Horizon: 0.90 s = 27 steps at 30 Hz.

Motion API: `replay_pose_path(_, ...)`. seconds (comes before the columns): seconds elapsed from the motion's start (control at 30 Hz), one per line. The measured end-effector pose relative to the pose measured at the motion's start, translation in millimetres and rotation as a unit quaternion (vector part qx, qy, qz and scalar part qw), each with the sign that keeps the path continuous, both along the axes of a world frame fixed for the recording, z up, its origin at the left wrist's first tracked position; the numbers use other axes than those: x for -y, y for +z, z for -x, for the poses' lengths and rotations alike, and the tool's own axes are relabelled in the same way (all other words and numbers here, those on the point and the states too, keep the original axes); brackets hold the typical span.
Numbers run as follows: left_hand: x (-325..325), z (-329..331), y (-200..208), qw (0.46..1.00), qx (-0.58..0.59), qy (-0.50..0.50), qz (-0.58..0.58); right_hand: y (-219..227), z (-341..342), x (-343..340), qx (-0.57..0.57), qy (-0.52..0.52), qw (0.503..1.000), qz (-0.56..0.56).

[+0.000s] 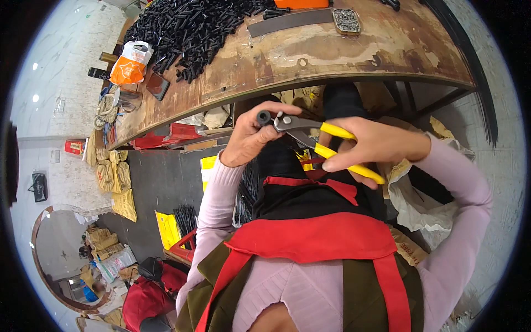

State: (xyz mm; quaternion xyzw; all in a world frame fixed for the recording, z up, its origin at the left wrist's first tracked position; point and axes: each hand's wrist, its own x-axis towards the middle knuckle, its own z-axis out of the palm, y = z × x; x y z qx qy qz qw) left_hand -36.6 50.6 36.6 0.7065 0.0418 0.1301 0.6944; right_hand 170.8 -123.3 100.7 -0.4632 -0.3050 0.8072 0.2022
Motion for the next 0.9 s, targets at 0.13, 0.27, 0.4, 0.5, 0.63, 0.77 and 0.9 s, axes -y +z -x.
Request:
replay_pose_path(0.13, 8, -5, 8, 0.998, 0.009, 0.057, 0.025, -18, 10, 6, 0.565, -0.088, 0.605, -0.554)
replay_pose_path(0.27, 7, -3, 9, 0.997, 0.054, 0.050, 0.013, -18, 7, -2, 0.503, -0.048, 0.722, -0.473)
replay_pose_path(0.4, 5, 0, 2, 0.999, 0.013, 0.034, 0.034, -21, 12, -2, 0.391, -0.053, 0.813, -0.429)
replay_pose_path(0.5, 6, 1, 1, 0.999, -0.003, 0.052, -0.009, -7, 15, -2, 0.388, -0.057, 0.829, -0.399)
replay_pose_path(0.63, 6, 1, 1, 0.998, -0.007, 0.061, 0.005, -3, 21, -2, 0.413, -0.036, 0.839, -0.353)
replay_pose_path(0.77, 5, 1, -5, 0.998, 0.025, 0.053, 0.019, -9, 26, -3, 0.366, -0.077, 0.866, -0.331)
replay_pose_path(0.9, 4, 1, -1, 0.999, 0.036, 0.023, 0.032, -17, 26, 0, 0.409, -0.084, 0.807, -0.418)
